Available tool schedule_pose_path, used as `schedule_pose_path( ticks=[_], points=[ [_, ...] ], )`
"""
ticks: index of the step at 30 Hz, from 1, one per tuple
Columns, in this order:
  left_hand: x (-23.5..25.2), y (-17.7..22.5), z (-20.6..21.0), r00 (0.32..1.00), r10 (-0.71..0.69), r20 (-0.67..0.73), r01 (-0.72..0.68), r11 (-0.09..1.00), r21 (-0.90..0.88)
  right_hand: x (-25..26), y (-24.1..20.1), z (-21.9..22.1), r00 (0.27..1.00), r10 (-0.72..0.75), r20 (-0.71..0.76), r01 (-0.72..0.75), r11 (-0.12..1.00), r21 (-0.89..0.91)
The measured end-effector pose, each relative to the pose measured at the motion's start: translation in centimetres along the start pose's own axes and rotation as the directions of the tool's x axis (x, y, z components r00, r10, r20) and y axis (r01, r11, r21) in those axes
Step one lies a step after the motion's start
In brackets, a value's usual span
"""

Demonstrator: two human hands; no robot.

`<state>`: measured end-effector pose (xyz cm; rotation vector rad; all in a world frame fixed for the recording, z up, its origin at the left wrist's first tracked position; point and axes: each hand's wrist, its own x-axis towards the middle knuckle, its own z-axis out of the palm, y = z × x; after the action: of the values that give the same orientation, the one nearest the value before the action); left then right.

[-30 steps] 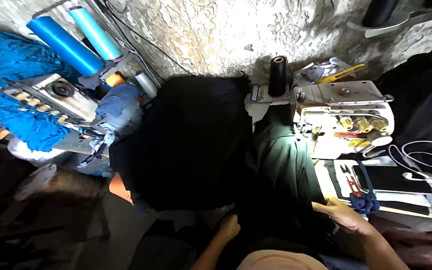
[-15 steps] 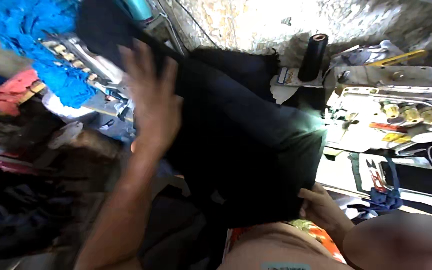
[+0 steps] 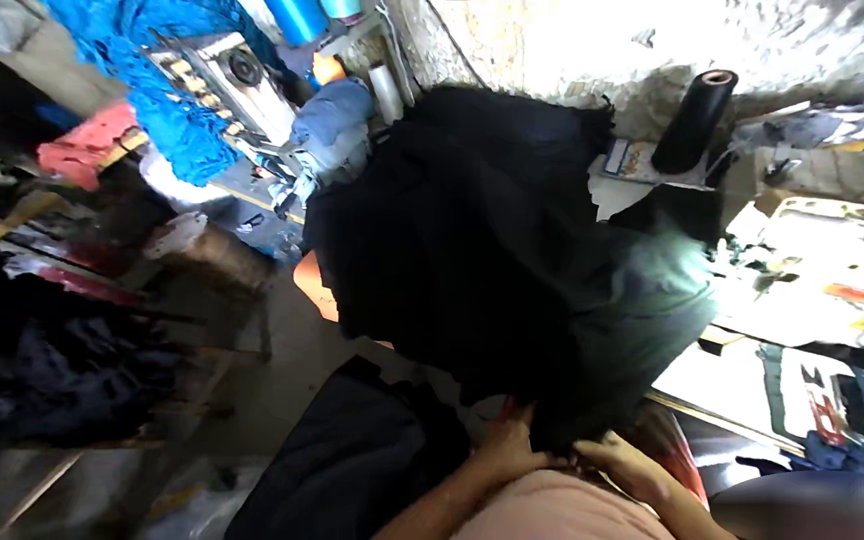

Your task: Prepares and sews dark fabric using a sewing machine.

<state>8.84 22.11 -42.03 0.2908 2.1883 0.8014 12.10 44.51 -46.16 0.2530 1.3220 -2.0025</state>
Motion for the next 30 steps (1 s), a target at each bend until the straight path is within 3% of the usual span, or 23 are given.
schedule_pose_path(
  ticks=[2,4,6,7,8,10,11,12,13,14,15,16,19,21,24,26,28,29,30],
  points=[
    [0.1,-0.2,-1.0,0.998,0.048,0.028,-0.048,0.999,0.021,0.4,-0.4,-1.0,0.995,0.039,0.097,-0.034,0.998,-0.043],
    [0.3,-0.8,-2.2,0.998,0.059,0.030,-0.060,0.998,0.034,1.6,-0.6,-2.3,0.992,0.111,0.053,-0.107,0.992,-0.072],
    [-0.7,-1.2,-4.4,0.995,0.094,-0.024,-0.097,0.988,-0.124,3.0,-0.8,-2.4,0.951,0.207,-0.229,-0.253,0.948,-0.192],
    [-2.1,-0.9,-5.9,0.987,0.147,-0.072,-0.162,0.939,-0.305,3.4,-0.6,-2.2,0.907,0.223,-0.357,-0.323,0.913,-0.249],
    [-3.8,-0.4,-7.5,0.968,0.214,-0.135,-0.253,0.827,-0.503,3.8,0.7,-2.7,0.908,0.153,-0.389,-0.302,0.884,-0.358],
    [-6.1,-0.2,-10.6,0.878,0.325,-0.351,-0.475,0.499,-0.725,3.4,1.4,-3.0,0.977,-0.067,-0.201,-0.074,0.783,-0.618],
    [-6.2,-0.8,-11.9,0.828,0.315,-0.464,-0.558,0.372,-0.742,2.7,-1.3,-0.3,0.969,0.048,-0.242,-0.196,0.746,-0.636],
    [-6.0,-1.6,-12.9,0.801,0.236,-0.550,-0.598,0.299,-0.744,3.3,-3.3,1.8,0.934,0.167,-0.317,-0.337,0.711,-0.617],
    [-5.8,-1.7,-13.4,0.807,0.033,-0.589,-0.575,0.266,-0.773,5.1,-3.5,1.9,0.927,0.205,-0.314,-0.366,0.678,-0.637],
    [-5.7,0.1,-14.0,0.789,-0.304,-0.533,-0.477,0.244,-0.844,7.8,-1.1,-0.4,0.973,0.066,-0.220,-0.211,0.636,-0.742],
    [-5.1,1.3,-14.4,0.734,-0.525,-0.430,-0.370,0.222,-0.902,10.5,1.6,-3.2,0.988,-0.113,-0.101,-0.015,0.590,-0.808],
    [-4.4,-0.2,-13.3,0.765,-0.498,-0.408,-0.324,0.251,-0.912,12.2,2.8,-4.5,0.976,-0.208,-0.065,0.068,0.577,-0.814],
    [-3.1,-3.8,-9.9,0.886,-0.267,-0.380,-0.375,0.072,-0.924,11.4,-1.3,-2.8,0.966,-0.002,-0.260,-0.206,0.605,-0.769],
    [-3.6,-3.9,-9.4,0.921,-0.187,-0.342,-0.334,0.072,-0.940,10.7,-1.2,-3.4,0.935,-0.013,-0.353,-0.273,0.606,-0.747],
    [-4.3,-2.5,-10.5,0.949,-0.262,-0.177,-0.124,0.208,-0.970,10.4,1.1,-4.0,0.935,-0.138,-0.327,-0.129,0.725,-0.677],
    [-3.7,-2.6,-11.3,0.955,-0.229,-0.185,-0.127,0.249,-0.960,10.0,0.0,-3.1,0.919,-0.015,-0.395,-0.231,0.790,-0.568],
    [-2.5,-3.5,-12.0,0.943,-0.225,-0.246,-0.192,0.237,-0.952,10.6,0.5,-4.2,0.921,0.042,-0.387,-0.286,0.746,-0.601],
    [-2.1,-3.6,-12.7,0.939,-0.220,-0.265,-0.206,0.259,-0.944,11.2,1.8,-5.7,0.941,-0.012,-0.338,-0.224,0.728,-0.648],
    [-1.7,-3.4,-13.4,0.933,-0.230,-0.277,-0.203,0.300,-0.932,12.3,5.1,-7.9,0.932,-0.217,-0.292,-0.058,0.703,-0.708]
  ],
)
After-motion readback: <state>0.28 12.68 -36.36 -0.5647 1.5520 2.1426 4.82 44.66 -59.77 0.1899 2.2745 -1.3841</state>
